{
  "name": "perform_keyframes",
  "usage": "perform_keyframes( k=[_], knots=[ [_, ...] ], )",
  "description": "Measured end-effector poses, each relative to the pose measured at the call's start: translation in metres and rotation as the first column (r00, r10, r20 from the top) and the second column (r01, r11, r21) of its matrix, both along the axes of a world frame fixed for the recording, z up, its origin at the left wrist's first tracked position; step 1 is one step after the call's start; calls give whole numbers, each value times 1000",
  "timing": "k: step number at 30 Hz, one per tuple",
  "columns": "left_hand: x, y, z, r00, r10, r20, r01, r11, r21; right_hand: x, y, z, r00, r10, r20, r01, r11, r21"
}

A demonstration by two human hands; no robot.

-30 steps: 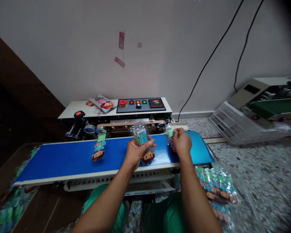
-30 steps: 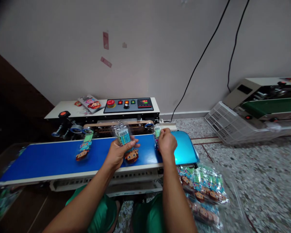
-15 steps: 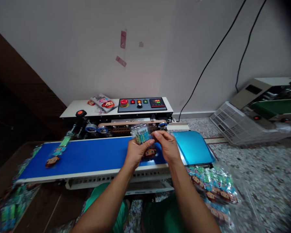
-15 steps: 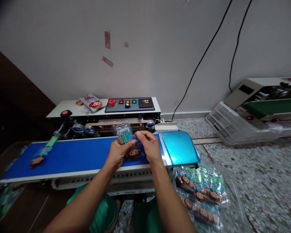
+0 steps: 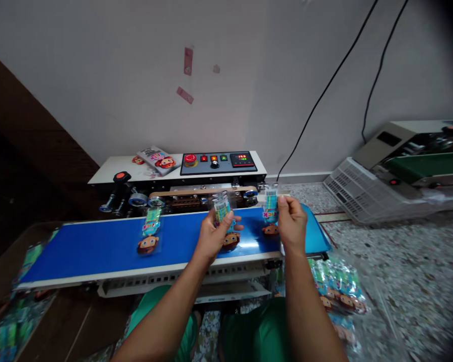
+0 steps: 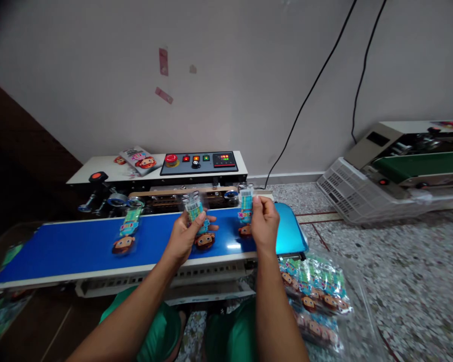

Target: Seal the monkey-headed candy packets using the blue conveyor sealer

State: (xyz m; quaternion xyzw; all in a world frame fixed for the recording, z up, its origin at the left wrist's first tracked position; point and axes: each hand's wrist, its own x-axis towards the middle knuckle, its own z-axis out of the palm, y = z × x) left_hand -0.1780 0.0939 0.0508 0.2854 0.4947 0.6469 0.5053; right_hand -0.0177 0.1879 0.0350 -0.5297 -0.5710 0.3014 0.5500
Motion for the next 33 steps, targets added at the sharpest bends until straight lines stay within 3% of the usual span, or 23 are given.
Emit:
perform_keyframes(
  k=[3,6,10,14,18,20,21,23,24,25,26,28,31,33],
  knots=[
    [1,1,-1,999,15,39,-15,1000,-7,22,13,-9,944,-128,304,136,991,-3],
    [1,2,-3,999,11,44,-10,1000,-24,25,21,-18,848,-144,511,190,981,-38],
    [1,2,-3,999,20,28,-19,999,-34,11,25,-23,763,-120,636,213,974,-72],
    [1,2,-4,1000,1,31,0,999,-47,-9,26,-23,761,-69,646,161,983,-85],
    [2,3,-5,999,-15,34,16,999,-40,-24,16,-15,860,-7,510,15,1000,-12],
    [3,4,-6,999,9,38,-8,1000,-24,-29,5,-8,934,166,315,-163,986,-38],
    [3,4,-6,999,28,41,-28,1000,-10,-32,-1,-5,933,307,186,-298,951,-78],
    [3,5,-6,996,74,44,-75,997,19,-39,-14,-1,826,560,-61,-563,816,-136],
    [3,5,-7,994,96,46,-97,995,26,-43,-19,-1,766,625,-149,-642,753,-143],
    [3,6,-7,993,112,44,-113,993,28,-47,-24,-1,737,646,-200,-674,727,-136],
    [2,6,-7,991,125,38,-126,992,25,-51,-28,-1,743,632,-219,-663,739,-119],
    [1,5,-7,990,142,14,-142,990,16,-54,-32,-2,808,550,-211,-572,818,-62],
    [-2,4,-5,991,136,-19,-136,990,-36,-44,-28,-1,920,347,-181,-345,938,41],
    [-3,3,-3,994,112,-1,-112,992,-63,-26,-20,0,973,198,-119,-191,979,67]
  ],
)
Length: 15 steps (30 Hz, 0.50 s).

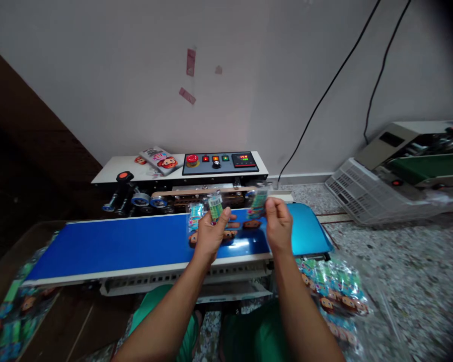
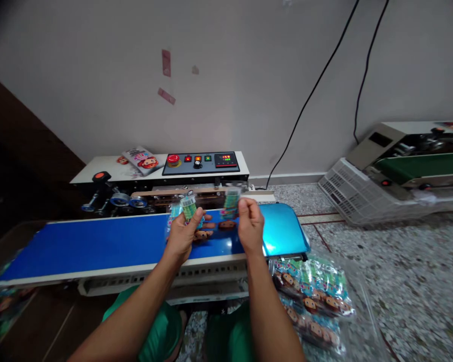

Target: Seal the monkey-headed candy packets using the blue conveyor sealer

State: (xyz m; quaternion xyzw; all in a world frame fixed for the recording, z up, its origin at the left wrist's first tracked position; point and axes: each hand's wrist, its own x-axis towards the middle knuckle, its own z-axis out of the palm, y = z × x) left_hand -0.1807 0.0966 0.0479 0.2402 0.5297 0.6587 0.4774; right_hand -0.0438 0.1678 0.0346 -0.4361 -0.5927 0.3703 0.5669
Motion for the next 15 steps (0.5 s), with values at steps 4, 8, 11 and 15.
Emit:
perform_keyframes(
  k=[4,8,11,15],
  knots=[
    [0,-2,4,999,-47,11,46,998,33,40,21,-7,912,-223,345,222,974,43],
    [2,-2,5,998,-58,-5,58,998,24,52,35,-19,659,-285,696,344,937,58],
    [2,-1,4,997,-73,-9,73,997,23,41,40,-25,560,-221,798,357,934,8],
    [3,-1,1,994,-104,-38,104,994,11,20,36,-20,578,-117,807,226,974,-20]
  ],
)
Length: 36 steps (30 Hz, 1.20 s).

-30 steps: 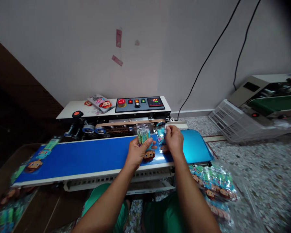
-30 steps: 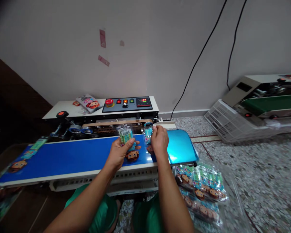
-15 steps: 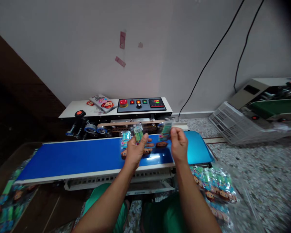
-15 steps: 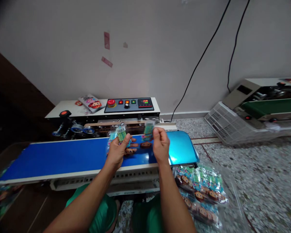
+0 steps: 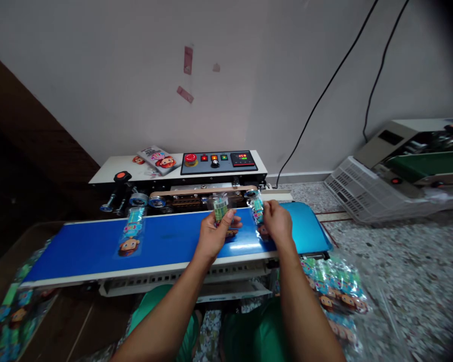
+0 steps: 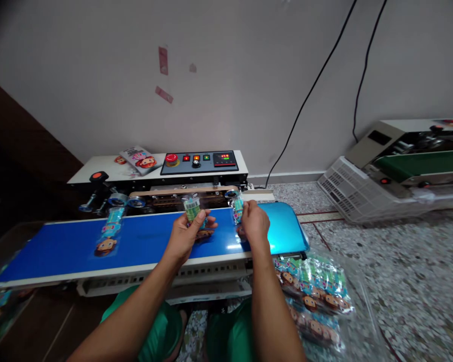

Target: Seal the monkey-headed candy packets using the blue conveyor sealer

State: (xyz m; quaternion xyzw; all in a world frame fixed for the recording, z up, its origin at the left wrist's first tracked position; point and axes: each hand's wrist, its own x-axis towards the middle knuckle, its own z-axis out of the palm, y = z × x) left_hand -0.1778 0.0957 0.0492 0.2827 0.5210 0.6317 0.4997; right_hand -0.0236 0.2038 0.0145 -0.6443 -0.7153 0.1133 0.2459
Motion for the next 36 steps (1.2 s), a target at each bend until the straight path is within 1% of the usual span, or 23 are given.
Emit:
perform_keyframes(
  k=[2,3,4,5,6,8,10,11,12,13,15,17,20,22,23,25,26,28,29,31,32,34,36],
  knots=[
    [1,0,-1,999,-31,-8,31,1000,-4,-7,-9,14,985,124,-123,-111,988,107],
    [1,0,-2,999,-53,-1,53,999,-1,-9,-15,23,953,217,-211,-179,966,184],
    [2,0,-2,997,-79,10,79,997,0,-11,-22,34,896,327,-299,-250,931,267],
    [2,-1,-3,994,-110,21,110,994,-3,-12,-29,45,822,437,-365,-321,885,337],
    [3,-1,-3,990,-141,27,141,990,-7,-14,-36,56,757,523,-393,-376,839,393],
    [3,-2,-4,981,-193,4,193,981,-17,-17,-46,71,680,636,-364,-467,759,454],
    [2,-2,-4,972,-228,-55,226,974,-29,-21,-50,77,636,709,-304,-566,697,440],
    [1,-3,-4,967,-242,-84,240,970,-33,-22,-51,77,618,729,-294,-605,680,415],
    [1,-3,-4,962,-252,-104,250,968,-34,-23,-50,76,605,733,-312,-623,679,388],
    [0,-3,-4,959,-259,-114,257,966,-33,-23,-50,73,594,719,-361,-621,695,362],
    [0,-3,-3,960,-261,-99,261,965,-14,-21,-47,68,569,648,-507,-582,752,309],
    [0,-3,-2,966,-252,-58,253,967,13,-19,-45,62,531,575,-622,-564,788,246],
    [2,-3,-1,970,-243,-32,244,969,29,-21,-45,53,518,537,-665,-602,782,163],
    [3,-2,-2,972,-220,-78,224,973,56,-23,-46,48,517,526,-675,-584,794,172],
    [3,-2,-1,972,-207,-108,215,973,78,-24,-46,46,514,514,-687,-540,816,206],
    [2,-1,-1,971,-185,-152,203,972,114,-20,-44,44,529,461,-713,-381,879,286],
    [1,-1,0,971,-181,-159,200,972,119,-15,-41,43,557,420,-716,-279,907,314],
    [-1,-1,2,974,-174,-148,189,977,97,0,-32,39,665,301,-683,-91,941,327],
    [-2,-1,3,975,-175,-139,188,979,82,9,-27,36,735,233,-637,-30,949,312],
    [-3,-2,4,976,-180,-124,189,980,65,26,-14,27,866,108,-488,22,967,253],
    [-3,-2,5,976,-185,-118,193,979,60,33,-8,22,916,56,-396,32,977,212],
    [-2,-3,6,975,-194,-107,201,978,57,38,2,12,976,-20,-216,50,990,131],
    [0,-3,6,974,-205,-97,210,976,52,33,9,4,994,-69,-80,75,994,79]
  ],
)
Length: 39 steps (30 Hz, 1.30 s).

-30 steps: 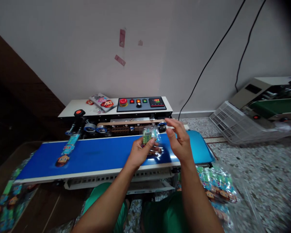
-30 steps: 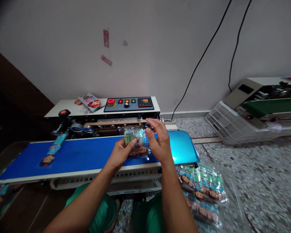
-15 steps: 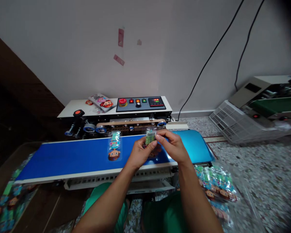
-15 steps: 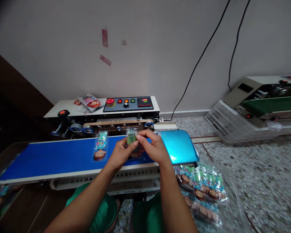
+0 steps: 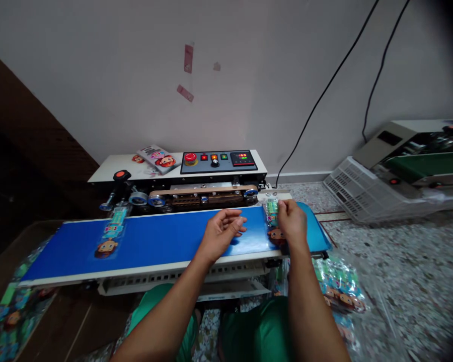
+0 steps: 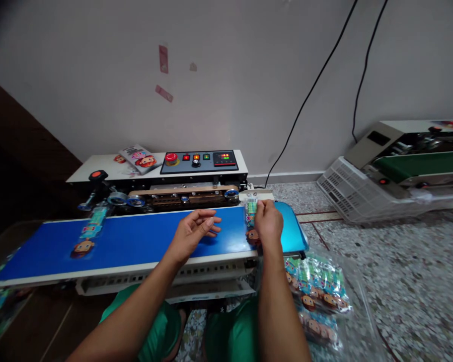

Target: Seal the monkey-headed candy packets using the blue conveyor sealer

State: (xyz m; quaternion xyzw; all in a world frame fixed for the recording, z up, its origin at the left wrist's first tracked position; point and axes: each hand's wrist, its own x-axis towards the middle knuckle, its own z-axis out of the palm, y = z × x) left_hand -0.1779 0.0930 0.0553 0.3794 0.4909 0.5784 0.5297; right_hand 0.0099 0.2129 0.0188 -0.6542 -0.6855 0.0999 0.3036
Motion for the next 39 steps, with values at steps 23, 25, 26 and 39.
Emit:
perform_keyframes(
  k=[23,25,26,39],
  knots=[
    [-118,-78,8,813,479,-330,-474,874,102,-33,-130,-3,861,351,-366,-338,936,103],
    [-149,-118,-2,758,514,-402,-546,837,42,-38,-157,-15,822,473,-318,-481,875,58],
    [-163,-140,-8,721,538,-437,-591,806,16,-42,-166,-20,785,541,-301,-556,830,39],
    [-243,-374,-62,447,639,-626,-881,436,-184,-92,-196,-23,704,664,-253,-661,742,109]
  ],
)
